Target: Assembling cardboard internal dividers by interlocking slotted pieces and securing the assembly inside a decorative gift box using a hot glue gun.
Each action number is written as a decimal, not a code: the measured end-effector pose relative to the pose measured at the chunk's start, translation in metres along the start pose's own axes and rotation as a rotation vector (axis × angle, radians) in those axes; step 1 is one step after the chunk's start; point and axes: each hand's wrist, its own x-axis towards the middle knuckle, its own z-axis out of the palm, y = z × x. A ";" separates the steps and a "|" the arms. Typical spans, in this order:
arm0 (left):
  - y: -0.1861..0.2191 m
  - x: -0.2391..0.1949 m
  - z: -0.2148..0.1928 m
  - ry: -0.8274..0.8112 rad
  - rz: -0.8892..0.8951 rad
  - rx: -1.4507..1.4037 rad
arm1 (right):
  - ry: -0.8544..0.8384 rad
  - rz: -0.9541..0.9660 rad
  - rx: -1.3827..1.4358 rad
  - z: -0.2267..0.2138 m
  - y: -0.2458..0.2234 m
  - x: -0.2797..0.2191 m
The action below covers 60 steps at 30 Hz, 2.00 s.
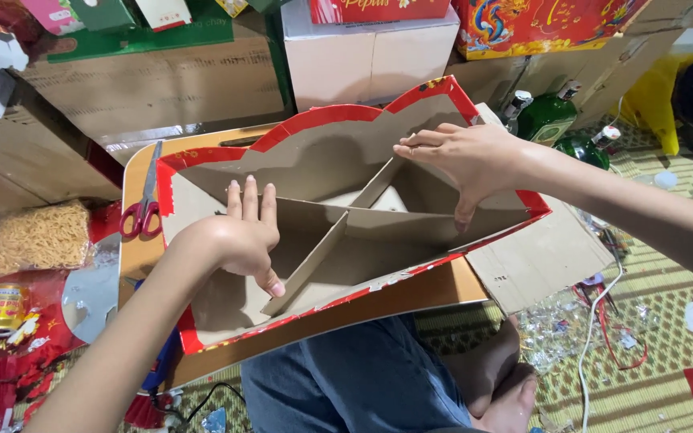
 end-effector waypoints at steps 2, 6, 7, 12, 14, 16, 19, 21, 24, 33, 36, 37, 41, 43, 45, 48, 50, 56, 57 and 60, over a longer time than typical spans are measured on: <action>0.000 0.001 0.000 -0.003 0.005 0.002 | -0.055 -0.010 -0.030 0.002 0.002 0.002; 0.003 -0.005 -0.003 0.006 0.002 0.000 | -0.089 0.002 -0.074 -0.013 -0.018 -0.006; 0.003 -0.005 -0.003 -0.002 -0.002 0.024 | -0.065 -0.010 0.008 -0.027 -0.032 -0.014; -0.004 0.011 0.004 0.002 0.012 0.066 | 0.224 -0.249 0.247 -0.057 -0.114 -0.038; -0.007 0.014 0.007 0.031 0.062 0.133 | 0.371 -0.475 0.319 -0.051 -0.152 -0.035; -0.033 0.072 0.034 0.063 0.050 0.137 | 0.589 -0.508 0.139 -0.033 -0.186 -0.016; -0.060 0.130 0.053 0.085 0.058 0.221 | 0.900 -0.477 -0.104 -0.009 -0.224 0.023; -0.068 0.146 0.057 0.075 0.072 0.300 | 0.996 -0.419 -0.161 0.004 -0.235 0.048; -0.077 0.159 0.066 0.098 0.097 0.085 | 1.016 -0.467 -0.228 0.011 -0.230 0.064; -0.003 0.008 0.006 0.043 -0.004 0.062 | 0.670 -0.405 0.032 -0.023 -0.143 0.005; 0.001 0.007 0.003 0.011 -0.016 0.064 | 0.656 -0.257 0.014 -0.026 -0.099 -0.016; 0.001 0.007 0.003 0.011 -0.013 0.055 | 0.576 -0.169 0.075 -0.029 -0.087 -0.025; 0.003 0.001 0.000 0.021 -0.008 0.011 | 0.412 0.049 0.093 -0.021 -0.041 -0.044; 0.003 0.001 0.001 0.019 -0.011 0.017 | 0.404 0.064 0.148 -0.014 -0.043 -0.048; 0.004 0.000 -0.001 0.016 -0.014 0.024 | 0.396 0.078 0.204 -0.015 -0.058 -0.051; 0.005 -0.003 -0.002 0.001 -0.007 0.014 | 0.369 0.004 0.309 -0.027 -0.106 -0.051; 0.002 0.002 0.001 0.017 0.005 -0.006 | 0.354 -0.196 0.502 -0.035 -0.146 -0.046; -0.034 0.072 0.034 0.073 0.007 0.135 | 0.747 -0.417 0.378 -0.004 -0.260 0.003; -0.033 0.064 0.031 0.073 0.002 0.135 | 0.749 -0.420 0.378 -0.003 -0.270 0.006; -0.029 0.055 0.024 0.072 0.001 0.091 | 0.788 -0.346 0.475 -0.002 -0.288 0.010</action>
